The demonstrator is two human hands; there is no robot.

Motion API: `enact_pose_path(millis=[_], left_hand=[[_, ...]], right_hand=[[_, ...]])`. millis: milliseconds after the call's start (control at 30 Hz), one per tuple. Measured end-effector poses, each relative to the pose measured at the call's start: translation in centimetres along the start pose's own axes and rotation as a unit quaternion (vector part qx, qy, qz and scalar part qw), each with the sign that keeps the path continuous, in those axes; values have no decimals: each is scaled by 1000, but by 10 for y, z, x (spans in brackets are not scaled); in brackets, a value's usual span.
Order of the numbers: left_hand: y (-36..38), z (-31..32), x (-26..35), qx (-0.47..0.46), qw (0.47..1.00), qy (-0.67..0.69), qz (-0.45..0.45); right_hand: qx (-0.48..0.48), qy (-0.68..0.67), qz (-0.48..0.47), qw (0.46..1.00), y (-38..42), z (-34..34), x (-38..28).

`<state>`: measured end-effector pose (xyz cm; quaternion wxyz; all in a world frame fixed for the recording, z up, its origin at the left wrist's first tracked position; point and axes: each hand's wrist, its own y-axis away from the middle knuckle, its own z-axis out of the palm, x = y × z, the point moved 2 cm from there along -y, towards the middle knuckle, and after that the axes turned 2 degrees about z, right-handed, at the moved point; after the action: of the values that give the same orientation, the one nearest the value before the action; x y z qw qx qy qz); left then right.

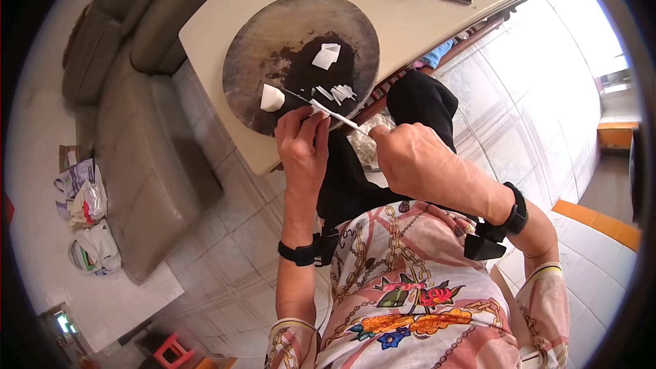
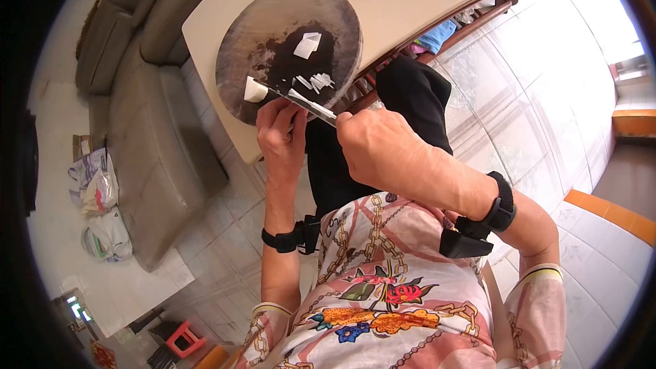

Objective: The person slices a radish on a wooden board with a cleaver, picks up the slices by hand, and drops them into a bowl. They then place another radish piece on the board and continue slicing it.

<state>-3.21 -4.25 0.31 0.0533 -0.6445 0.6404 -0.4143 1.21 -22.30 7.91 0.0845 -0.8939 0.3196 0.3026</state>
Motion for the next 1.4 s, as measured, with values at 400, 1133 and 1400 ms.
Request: enact_pose_path(millis=[400, 1133, 1400], left_hand=[[-3, -1, 0, -28, 999, -27, 8], [6, 2, -2, 1, 1000, -4, 0], [9, -3, -6, -2, 999, -4, 33]], right_hand=[[13, 96, -26, 995, 5, 18, -16], [19, 54, -42, 997, -7, 13, -9], [64, 60, -49, 995, -20, 26, -13]])
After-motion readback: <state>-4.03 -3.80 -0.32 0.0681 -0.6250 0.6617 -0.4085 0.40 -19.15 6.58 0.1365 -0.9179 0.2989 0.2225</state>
